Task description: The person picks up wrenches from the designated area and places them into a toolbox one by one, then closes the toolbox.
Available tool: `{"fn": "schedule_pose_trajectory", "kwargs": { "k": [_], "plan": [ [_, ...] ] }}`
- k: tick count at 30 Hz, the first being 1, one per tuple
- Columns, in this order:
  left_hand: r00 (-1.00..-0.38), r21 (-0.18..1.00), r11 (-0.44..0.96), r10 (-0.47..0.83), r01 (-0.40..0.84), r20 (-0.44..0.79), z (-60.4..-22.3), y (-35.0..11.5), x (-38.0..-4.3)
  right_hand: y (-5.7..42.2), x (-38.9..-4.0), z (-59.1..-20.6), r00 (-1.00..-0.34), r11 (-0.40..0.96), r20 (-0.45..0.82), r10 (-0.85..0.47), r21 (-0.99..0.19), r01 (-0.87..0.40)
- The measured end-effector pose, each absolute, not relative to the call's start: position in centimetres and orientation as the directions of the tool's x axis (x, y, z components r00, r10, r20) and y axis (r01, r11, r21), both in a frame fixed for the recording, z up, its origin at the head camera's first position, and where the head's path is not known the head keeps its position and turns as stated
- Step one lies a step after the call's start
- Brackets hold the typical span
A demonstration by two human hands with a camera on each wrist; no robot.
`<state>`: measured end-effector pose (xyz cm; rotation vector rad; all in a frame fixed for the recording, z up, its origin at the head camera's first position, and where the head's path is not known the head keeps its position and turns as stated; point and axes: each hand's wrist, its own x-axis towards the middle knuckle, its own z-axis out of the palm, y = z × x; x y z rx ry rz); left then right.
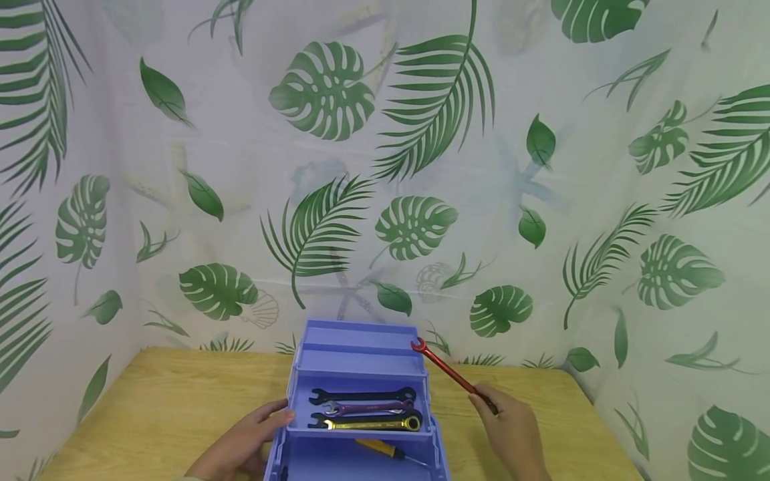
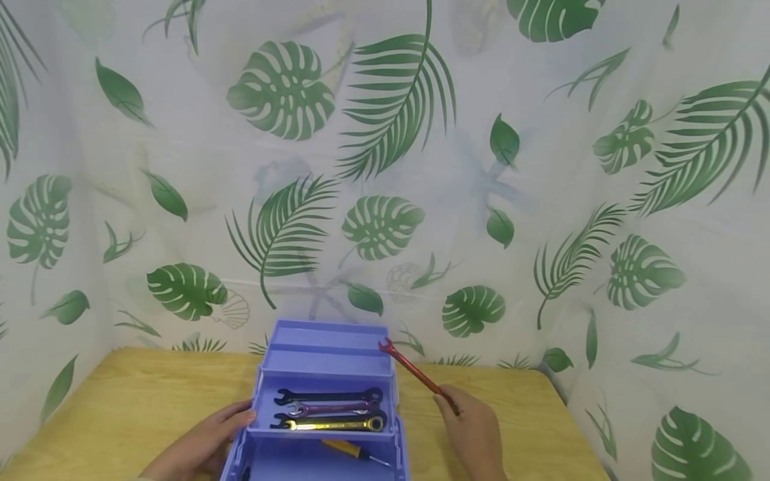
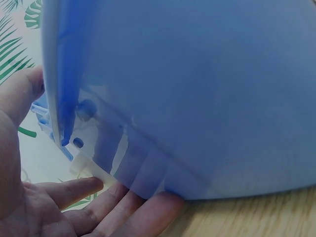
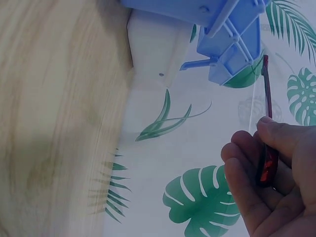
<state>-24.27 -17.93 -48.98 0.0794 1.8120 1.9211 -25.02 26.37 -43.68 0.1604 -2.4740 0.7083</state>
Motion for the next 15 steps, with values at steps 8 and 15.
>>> {"fn": "schedule_pose_trajectory", "kwargs": {
  "k": [8,15],
  "plan": [
    [-0.877,0.954,-0.005,0.396,-0.300,-0.274,-49.0,-17.9,-24.3,26.2,-25.1,-44.1,-0.784,0.855,0.619,-0.037,-0.387,-0.345],
    [-0.876,0.954,-0.010,0.399,-0.298,-0.270,-49.1,-17.9,-24.3,26.2,-25.2,-44.8,-0.730,0.853,0.676,-0.100,-0.320,-0.413]
  ]
}}
